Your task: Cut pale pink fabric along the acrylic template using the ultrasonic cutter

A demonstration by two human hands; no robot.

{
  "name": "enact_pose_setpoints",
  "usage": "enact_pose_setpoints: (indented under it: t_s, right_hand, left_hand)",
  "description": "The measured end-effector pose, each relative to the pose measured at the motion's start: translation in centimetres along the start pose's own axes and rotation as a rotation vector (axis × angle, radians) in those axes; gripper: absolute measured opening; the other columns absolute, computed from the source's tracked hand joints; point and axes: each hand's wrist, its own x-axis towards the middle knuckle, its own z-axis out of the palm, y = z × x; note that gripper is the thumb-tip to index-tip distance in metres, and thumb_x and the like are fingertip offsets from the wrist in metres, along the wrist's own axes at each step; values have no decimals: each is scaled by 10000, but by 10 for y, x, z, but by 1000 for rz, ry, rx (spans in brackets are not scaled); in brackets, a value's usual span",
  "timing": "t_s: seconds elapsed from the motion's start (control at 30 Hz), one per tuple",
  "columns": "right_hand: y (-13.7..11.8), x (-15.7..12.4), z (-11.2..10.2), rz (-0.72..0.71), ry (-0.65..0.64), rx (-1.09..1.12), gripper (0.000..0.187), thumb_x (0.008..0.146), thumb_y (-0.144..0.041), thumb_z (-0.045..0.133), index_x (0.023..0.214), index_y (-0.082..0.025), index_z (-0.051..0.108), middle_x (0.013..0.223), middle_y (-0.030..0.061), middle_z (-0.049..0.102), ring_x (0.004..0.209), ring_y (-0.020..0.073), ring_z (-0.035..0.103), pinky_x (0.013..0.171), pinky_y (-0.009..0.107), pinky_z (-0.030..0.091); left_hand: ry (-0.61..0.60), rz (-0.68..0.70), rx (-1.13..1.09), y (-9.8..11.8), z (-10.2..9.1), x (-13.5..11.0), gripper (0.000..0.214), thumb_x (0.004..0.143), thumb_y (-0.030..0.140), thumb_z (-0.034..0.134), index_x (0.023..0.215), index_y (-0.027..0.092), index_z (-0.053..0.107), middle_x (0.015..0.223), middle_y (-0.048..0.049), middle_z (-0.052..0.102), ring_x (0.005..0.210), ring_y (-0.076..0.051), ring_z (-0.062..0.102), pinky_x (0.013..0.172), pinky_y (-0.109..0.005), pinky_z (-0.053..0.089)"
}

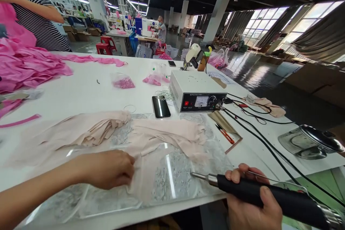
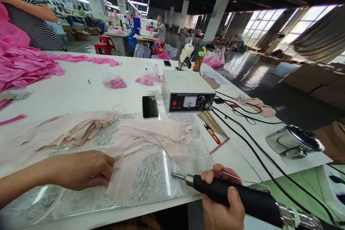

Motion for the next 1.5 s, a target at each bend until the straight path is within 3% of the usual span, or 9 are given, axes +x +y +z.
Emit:
enact_pose_setpoints:
  t_s: [0.1, 0.17, 0.23, 0.4, 0.63, 0.77, 1.0, 1.2, 1.5]
  right_hand:
    - [1, -2, 5, -15, -11, 1, 206, 696, -352, 614, 811, -196, 684, 754, 13, 672, 493, 133, 547, 504, 324, 463]
    - [2, -3, 8, -32, -44, -5, 208, 692, -360, 623, 802, -194, 684, 742, 15, 668, 483, 134, 544, 488, 321, 457]
    - [3, -4, 11, -42, -71, -18, 214, 694, -364, 631, 806, -191, 687, 746, 18, 668, 480, 135, 548, 481, 321, 459]
    - [-1, -4, 13, -69, -109, -46, 212, 697, -372, 628, 809, -196, 667, 726, 7, 639, 470, 137, 544, 475, 327, 461]
    - [3, -5, 24, -105, -100, -66, 215, 690, -359, 622, 822, -198, 676, 737, 5, 620, 462, 128, 531, 466, 322, 459]
    - [10, -6, 32, -102, -148, -73, 233, 703, -370, 620, 844, -196, 687, 746, 4, 620, 474, 127, 543, 473, 321, 473]
    - [15, -1, 38, -97, -195, -94, 245, 712, -386, 635, 852, -194, 694, 764, 6, 627, 473, 120, 555, 473, 321, 494]
    - [16, -1, 43, -87, -190, -99, 247, 717, -390, 649, 858, -195, 705, 754, 8, 629, 463, 121, 560, 465, 320, 505]
    - [15, 0, 48, -92, -209, -108, 212, 732, -373, 625, 847, -208, 693, 740, 5, 617, 451, 125, 552, 450, 325, 503]
  left_hand:
    - [160, -24, 141, 2, 7, 7, 223, 958, 152, 567, 787, 209, 699, 827, -16, 685, 680, -158, 664, 656, -235, 517]
    - [356, -13, 225, 4, 24, 19, 174, 992, 193, 559, 1055, 182, 721, 1074, -84, 723, 923, -211, 713, 834, -294, 565]
    - [457, 56, 306, 5, 46, 29, 304, 1006, 227, 568, 1290, 153, 645, 1325, -145, 661, 1233, -285, 633, 1044, -405, 516]
    - [396, 194, 308, 7, 75, 26, 457, 1020, 214, 560, 1467, 135, 500, 1505, -121, 514, 1409, -259, 485, 1169, -412, 423]
    - [359, 288, 215, -1, 49, 32, 504, 1039, 155, 503, 1535, 200, 424, 1497, -89, 515, 1432, -241, 443, 1212, -403, 363]
    - [348, 341, 256, -10, 52, 41, 422, 1062, 171, 467, 1482, 177, 497, 1495, -61, 526, 1443, -249, 426, 1234, -439, 321]
    - [403, 262, 259, -19, 75, 33, 565, 1046, 174, 464, 1588, 186, 306, 1529, -85, 483, 1483, -256, 361, 1234, -447, 318]
    - [393, 294, 317, -21, 72, 29, 567, 1040, 173, 441, 1589, 143, 301, 1529, -101, 483, 1479, -265, 371, 1226, -432, 328]
    - [400, 197, 279, -19, 81, 26, 595, 1036, 153, 415, 1607, 220, 263, 1527, -89, 483, 1442, -273, 437, 1210, -458, 362]
